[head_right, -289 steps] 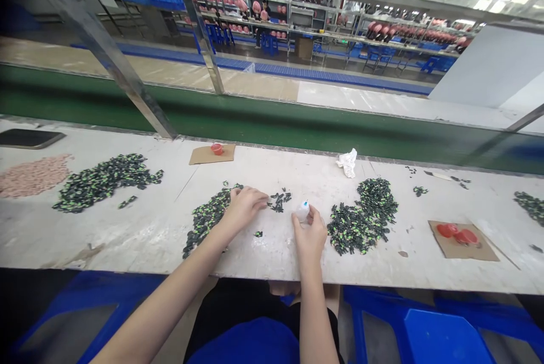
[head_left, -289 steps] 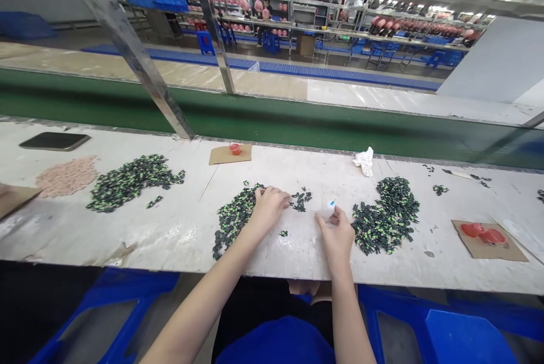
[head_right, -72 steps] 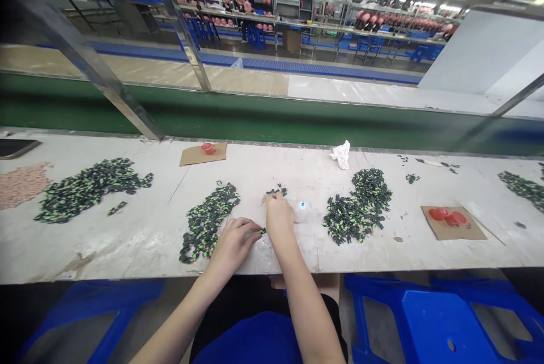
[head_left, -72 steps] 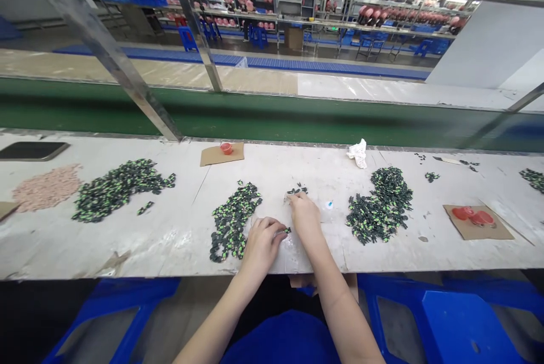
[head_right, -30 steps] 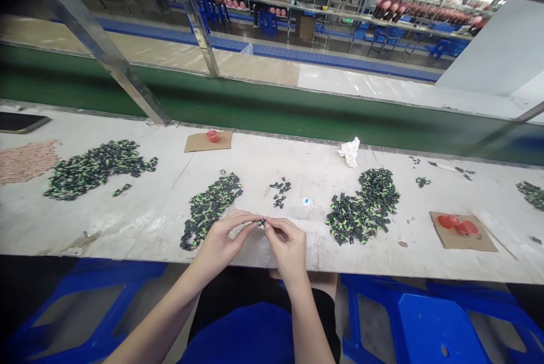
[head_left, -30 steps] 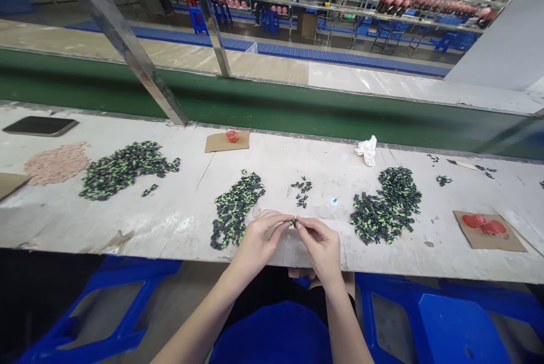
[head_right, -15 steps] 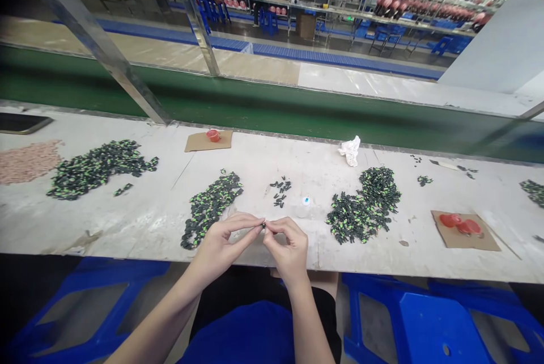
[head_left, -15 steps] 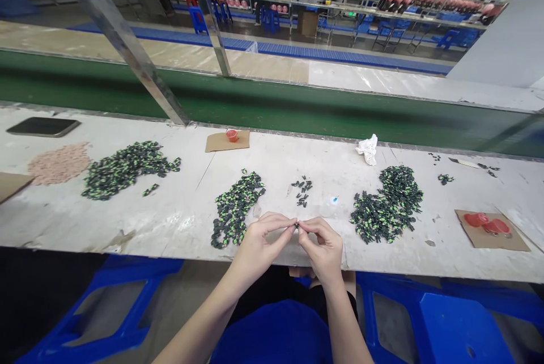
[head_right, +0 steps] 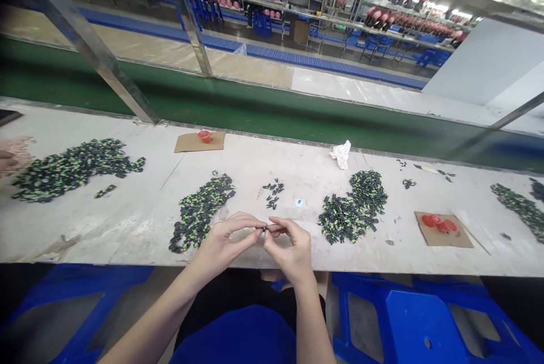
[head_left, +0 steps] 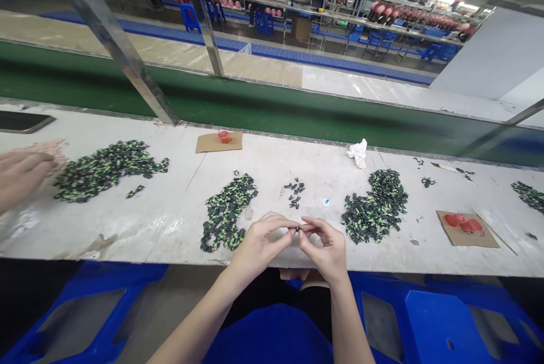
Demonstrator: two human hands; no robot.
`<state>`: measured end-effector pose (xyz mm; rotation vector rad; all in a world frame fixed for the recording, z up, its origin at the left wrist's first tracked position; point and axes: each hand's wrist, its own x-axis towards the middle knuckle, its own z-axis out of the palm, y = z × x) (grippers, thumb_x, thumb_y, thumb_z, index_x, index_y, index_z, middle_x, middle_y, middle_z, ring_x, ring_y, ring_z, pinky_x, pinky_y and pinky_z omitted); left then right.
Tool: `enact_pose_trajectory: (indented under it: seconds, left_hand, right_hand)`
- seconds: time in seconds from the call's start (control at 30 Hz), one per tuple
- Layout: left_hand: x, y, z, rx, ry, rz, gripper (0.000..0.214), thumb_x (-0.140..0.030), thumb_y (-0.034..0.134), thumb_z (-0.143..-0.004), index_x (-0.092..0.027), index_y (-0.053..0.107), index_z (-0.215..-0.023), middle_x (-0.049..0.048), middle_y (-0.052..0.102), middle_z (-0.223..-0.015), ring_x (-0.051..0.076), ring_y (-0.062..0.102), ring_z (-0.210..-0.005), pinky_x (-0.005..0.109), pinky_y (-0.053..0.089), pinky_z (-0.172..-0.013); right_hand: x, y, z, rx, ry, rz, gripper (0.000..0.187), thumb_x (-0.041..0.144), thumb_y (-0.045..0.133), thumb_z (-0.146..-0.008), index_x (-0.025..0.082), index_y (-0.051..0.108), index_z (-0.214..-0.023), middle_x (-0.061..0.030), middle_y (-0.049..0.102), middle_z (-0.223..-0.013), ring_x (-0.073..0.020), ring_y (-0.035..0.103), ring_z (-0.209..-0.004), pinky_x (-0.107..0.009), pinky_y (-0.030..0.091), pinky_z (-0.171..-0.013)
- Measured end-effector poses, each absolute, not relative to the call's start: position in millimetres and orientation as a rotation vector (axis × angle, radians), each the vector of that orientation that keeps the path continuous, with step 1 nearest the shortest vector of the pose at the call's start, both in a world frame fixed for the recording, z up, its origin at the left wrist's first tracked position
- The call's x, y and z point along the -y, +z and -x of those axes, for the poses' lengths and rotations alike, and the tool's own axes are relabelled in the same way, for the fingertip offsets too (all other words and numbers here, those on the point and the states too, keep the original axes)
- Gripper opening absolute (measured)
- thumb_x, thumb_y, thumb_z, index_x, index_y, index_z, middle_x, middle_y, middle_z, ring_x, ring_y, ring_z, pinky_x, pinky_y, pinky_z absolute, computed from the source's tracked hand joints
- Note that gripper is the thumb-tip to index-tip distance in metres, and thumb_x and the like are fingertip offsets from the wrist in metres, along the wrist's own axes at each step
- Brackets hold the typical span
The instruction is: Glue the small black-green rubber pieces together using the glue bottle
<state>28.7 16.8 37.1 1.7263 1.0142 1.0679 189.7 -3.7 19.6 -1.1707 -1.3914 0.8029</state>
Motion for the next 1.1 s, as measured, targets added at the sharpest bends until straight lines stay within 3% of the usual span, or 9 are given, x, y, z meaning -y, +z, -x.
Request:
enact_pose_trajectory:
  seconds: [0.3,0.73,0.93,1.1]
  left_hand:
    - [-18.5,48.2,-27.7,-0.866,1.070,-2.167,0.021,-0.018,0.046,-0.093,-0.021,0.067,-0.099,0.0043,0.070,-0.088,0.017,0.062,-0.090,0.032,0.044,-0.084]
    - [-8.2,49.4,-26.4,-0.996,1.217,-2.567,0.028,-0.003,0.038,-0.091,-0.018,0.060,-0.096,0.0025,0.065,-0.078,0.016,0.059,-0.084,0.033,0.033,-0.084]
    - [-13.5,36.8,-22.7,-0.963,1.100,-2.510,0.022,-0.010,0.042,-0.095,-0.021,0.061,-0.096,-0.0007,0.069,-0.081,0.014,0.061,-0.083,0.035,0.027,-0.091]
    - [-17.3,30.9,-21.4,-1.000,1.058,-2.324,0.016,-0.017,0.047,-0.095,-0.022,0.061,-0.098,-0.0008,0.070,-0.086,0.014,0.062,-0.084,0.034,0.029,-0.090]
  right_hand:
    - [8.2,26.7,-188.9,1.191,0.906,1.118,0.023,0.018,0.069,-0.069,0.021,0.064,-0.091,0.0017,0.065,-0.065,-0.0124,0.062,-0.059,-0.024,0.055,-0.059]
    - [9.7,11.7,-170.0,0.968,0.974,1.067,0.023,0.019,0.071,-0.063,0.021,0.063,-0.084,0.0031,0.062,-0.062,-0.0104,0.061,-0.059,-0.021,0.054,-0.062]
    - [6.2,14.6,-179.5,0.955,1.217,1.108,0.024,0.023,0.074,-0.061,0.020,0.064,-0.083,0.0039,0.060,-0.059,-0.0102,0.059,-0.055,-0.022,0.053,-0.059]
    - [9.3,21.4,-184.9,0.938,1.296,1.114,0.029,0.024,0.075,-0.063,0.019,0.068,-0.091,0.0018,0.064,-0.065,-0.0112,0.062,-0.063,-0.023,0.054,-0.065]
